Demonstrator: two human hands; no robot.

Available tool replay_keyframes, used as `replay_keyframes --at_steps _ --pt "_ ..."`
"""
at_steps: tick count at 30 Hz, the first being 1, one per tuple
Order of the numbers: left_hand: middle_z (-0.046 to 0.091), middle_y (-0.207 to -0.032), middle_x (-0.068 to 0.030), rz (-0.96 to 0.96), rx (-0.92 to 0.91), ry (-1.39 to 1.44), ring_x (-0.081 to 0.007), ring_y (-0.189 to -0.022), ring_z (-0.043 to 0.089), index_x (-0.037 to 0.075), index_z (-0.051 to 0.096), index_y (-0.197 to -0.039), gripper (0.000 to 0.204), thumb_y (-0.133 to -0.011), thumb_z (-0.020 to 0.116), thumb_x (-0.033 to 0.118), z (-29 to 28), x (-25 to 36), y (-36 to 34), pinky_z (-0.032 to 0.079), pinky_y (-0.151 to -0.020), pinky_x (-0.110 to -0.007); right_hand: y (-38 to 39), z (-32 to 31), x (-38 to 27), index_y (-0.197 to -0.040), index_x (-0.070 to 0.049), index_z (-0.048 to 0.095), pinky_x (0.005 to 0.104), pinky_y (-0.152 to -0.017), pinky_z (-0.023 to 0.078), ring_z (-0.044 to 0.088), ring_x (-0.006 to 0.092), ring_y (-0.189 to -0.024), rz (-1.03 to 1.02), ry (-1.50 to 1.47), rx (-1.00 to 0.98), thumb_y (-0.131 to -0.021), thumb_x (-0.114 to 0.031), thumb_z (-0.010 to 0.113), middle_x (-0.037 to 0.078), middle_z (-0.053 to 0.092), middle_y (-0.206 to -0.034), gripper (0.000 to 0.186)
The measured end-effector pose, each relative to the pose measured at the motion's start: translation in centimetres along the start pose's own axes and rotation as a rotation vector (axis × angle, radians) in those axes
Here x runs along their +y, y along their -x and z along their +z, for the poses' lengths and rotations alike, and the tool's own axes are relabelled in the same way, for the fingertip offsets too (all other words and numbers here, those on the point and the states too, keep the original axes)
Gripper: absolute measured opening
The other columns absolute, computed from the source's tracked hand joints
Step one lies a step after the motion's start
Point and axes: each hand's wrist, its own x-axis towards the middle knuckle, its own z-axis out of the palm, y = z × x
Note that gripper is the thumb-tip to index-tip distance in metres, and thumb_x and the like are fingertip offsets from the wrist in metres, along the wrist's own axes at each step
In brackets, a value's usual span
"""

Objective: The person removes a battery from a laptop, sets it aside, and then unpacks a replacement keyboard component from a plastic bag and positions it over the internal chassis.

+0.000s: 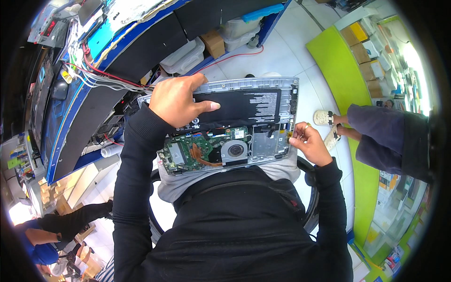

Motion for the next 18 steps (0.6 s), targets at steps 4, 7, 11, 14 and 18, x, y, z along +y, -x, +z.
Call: replay_keyframes --at_steps 4,7,11,14,18 --pt "0.07 -0.081 -0.0192 -0.053 -0.062 0.019 -0.0358 -0.078 0.07 0.001 0.07 -0.111 0.061 -0.075 0.085 0.047 0.7 -0.6 -1.0 0.052 -0.072 -0.044 -0.2 -0.1 -0.3 -0.103 -0.002 0.061 0.024 -0.069 0.042 0.048 0.0066 -0.075 0.013 0.058 0.007 -0.09 -0.009 0.074 -0.001 0.057 -0.086 0.02" --pt "0.071 -0.083 -0.0191 -0.068 -0.098 0.019 -0.0366 -0.082 0.071 0.002 0.069 -0.112 0.062 -0.076 0.084 0.05 1.2 -1.2 -1.5 0.053 -0.074 -0.044 -0.4 0.0 0.0 -0.103 -0.001 0.061 0.0252 -0.071 0.044 0.05 0.0083 -0.077 0.008 0.084 0.006 -0.09 -0.009 0.074 0.0 0.059 -0.087 0.02" --pt "0.073 -0.088 -0.0197 -0.081 -0.121 0.049 -0.0374 -0.087 0.072 0.004 0.068 -0.113 0.064 -0.077 0.082 0.054 2.2 -2.2 -2.0 0.054 -0.078 -0.045 -0.6 0.2 0.1 -0.104 0.001 0.062 0.0274 -0.074 0.046 0.053 0.0111 -0.079 0.029 0.083 0.011 -0.09 -0.008 0.073 0.002 0.061 -0.088 0.02" --pt "0.072 -0.088 -0.0196 -0.084 -0.122 0.059 -0.0346 -0.084 0.072 -0.001 0.068 -0.114 0.062 -0.076 0.085 0.045 2.7 -2.7 -2.2 0.054 -0.077 -0.042 -0.7 0.3 0.2 -0.104 0.002 0.062 0.028 -0.075 0.047 0.055 0.012 -0.079 0.032 0.106 0.014 -0.09 -0.009 0.073 0.003 0.062 -0.089 0.021" --pt "0.073 -0.09 -0.0197 -0.107 -0.15 0.076 -0.0344 -0.086 0.072 -0.001 0.068 -0.115 0.062 -0.077 0.085 0.045 2.7 -2.7 -2.3 0.054 -0.078 -0.042 -0.8 0.3 0.3 -0.104 0.002 0.062 0.0282 -0.075 0.048 0.057 0.0129 -0.081 0.028 0.132 0.014 -0.09 -0.009 0.073 0.004 0.064 -0.09 0.021"
